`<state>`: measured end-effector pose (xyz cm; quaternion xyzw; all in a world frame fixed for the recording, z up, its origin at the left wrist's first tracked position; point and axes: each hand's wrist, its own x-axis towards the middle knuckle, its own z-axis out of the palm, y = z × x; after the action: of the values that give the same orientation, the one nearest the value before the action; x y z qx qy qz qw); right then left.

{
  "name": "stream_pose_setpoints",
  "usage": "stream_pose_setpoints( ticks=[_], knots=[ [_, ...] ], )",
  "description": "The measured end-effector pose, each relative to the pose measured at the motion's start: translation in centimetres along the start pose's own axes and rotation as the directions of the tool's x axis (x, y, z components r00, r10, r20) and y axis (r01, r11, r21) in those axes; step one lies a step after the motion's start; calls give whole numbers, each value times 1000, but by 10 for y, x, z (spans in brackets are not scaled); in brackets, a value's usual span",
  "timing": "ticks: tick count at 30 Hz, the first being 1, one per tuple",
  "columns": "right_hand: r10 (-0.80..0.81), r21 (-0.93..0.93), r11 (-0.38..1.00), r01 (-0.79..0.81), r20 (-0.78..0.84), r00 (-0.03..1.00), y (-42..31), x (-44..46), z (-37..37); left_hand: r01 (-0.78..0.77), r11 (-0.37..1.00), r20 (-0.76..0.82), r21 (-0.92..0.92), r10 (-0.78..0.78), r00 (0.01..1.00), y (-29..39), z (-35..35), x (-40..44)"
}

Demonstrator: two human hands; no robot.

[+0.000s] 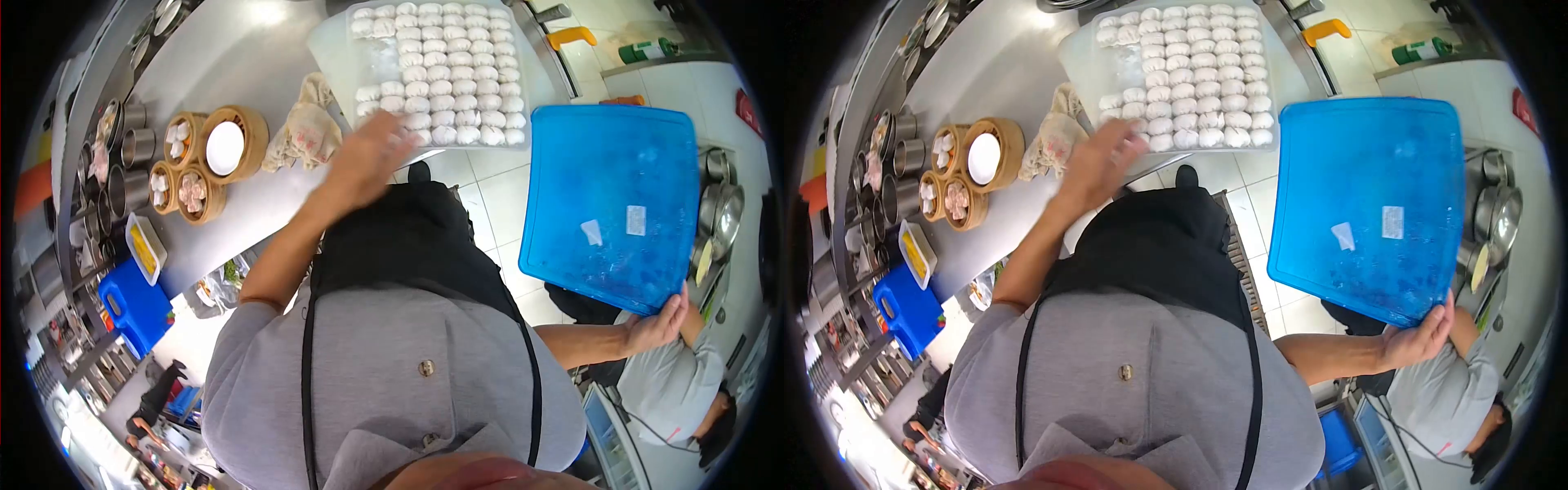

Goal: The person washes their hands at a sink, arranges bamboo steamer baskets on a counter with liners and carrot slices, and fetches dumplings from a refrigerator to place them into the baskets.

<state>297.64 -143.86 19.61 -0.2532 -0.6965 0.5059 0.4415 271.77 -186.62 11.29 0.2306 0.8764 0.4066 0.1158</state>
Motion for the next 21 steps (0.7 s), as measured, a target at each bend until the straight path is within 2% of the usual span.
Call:
stream_pose_setpoints(
  ticks=[1, 2, 3, 4, 5, 6, 7, 8, 9, 10, 11, 12, 13, 14, 17, 21],
  knots=[
    [-6, 14, 1000, 6, 15, 1000, 0, 7, 13, -47, 987, 140, -153, 69, 988, 18, 4, -6],
    [-28, 71, 997, 27, 7, 1000, 3, 16, 32, -10, 964, 229, -264, 73, 971, 33, 8, -9],
    [-50, 127, 991, 51, -9, 999, 7, 21, 54, -53, 965, 157, -258, 96, 983, 36, 24, -11],
    [11, 139, 990, -3, -57, 998, 12, 20, 85, -101, 963, 83, -248, 125, 989, 35, 35, -10],
    [119, 230, 967, -108, -37, 992, 12, 12, 125, -101, 963, 69, -249, 121, 990, 31, 33, -8],
    [52, 119, 991, -60, 70, 996, 28, 8, 153, 9, 952, -24, -307, -18, 1000, 25, 31, -5],
    [-24, 152, 988, -10, 221, 975, 56, -4, 184, 106, 923, -107, -371, -156, 982, 19, 28, -1],
    [25, -27, 999, -17, 298, 954, 63, -16, 210, 292, 875, -219, -387, -394, 892, 20, 15, 6],
    [74, -212, 977, 8, 373, 925, 71, -29, 236, 317, 846, -224, -428, -439, 870, 3, 0, 13],
    [122, -376, 925, 61, 444, 888, 78, -41, 263, 292, 930, -328, -224, -354, 876, -30, -2, 16],
    [-51, -449, 825, 344, 545, 837, 111, -51, 273, 268, 964, -413, -6, -246, 877, -61, 5, 13],
    [-15, -527, 757, 386, 576, 817, 115, -62, 278, 262, 965, -413, -7, -242, 878, -72, 14, 6],
    [122, -680, 617, 397, 581, 805, 98, -68, 280, 321, 928, -396, 188, -227, 890, -77, 22, 0],
    [119, -682, 615, 396, 577, 808, 99, -69, 281, 362, 852, -374, 378, -217, 901, -82, 27, -3],
    [138, -720, 547, 426, 579, 803, 101, -69, 273, 419, 810, -434, 411, -230, 871, -72, 37, -3],
    [197, -754, 528, 390, 556, 808, 103, -64, 272, 443, 797, -419, 411, -267, 868, -64, 35, -2]
  ],
)
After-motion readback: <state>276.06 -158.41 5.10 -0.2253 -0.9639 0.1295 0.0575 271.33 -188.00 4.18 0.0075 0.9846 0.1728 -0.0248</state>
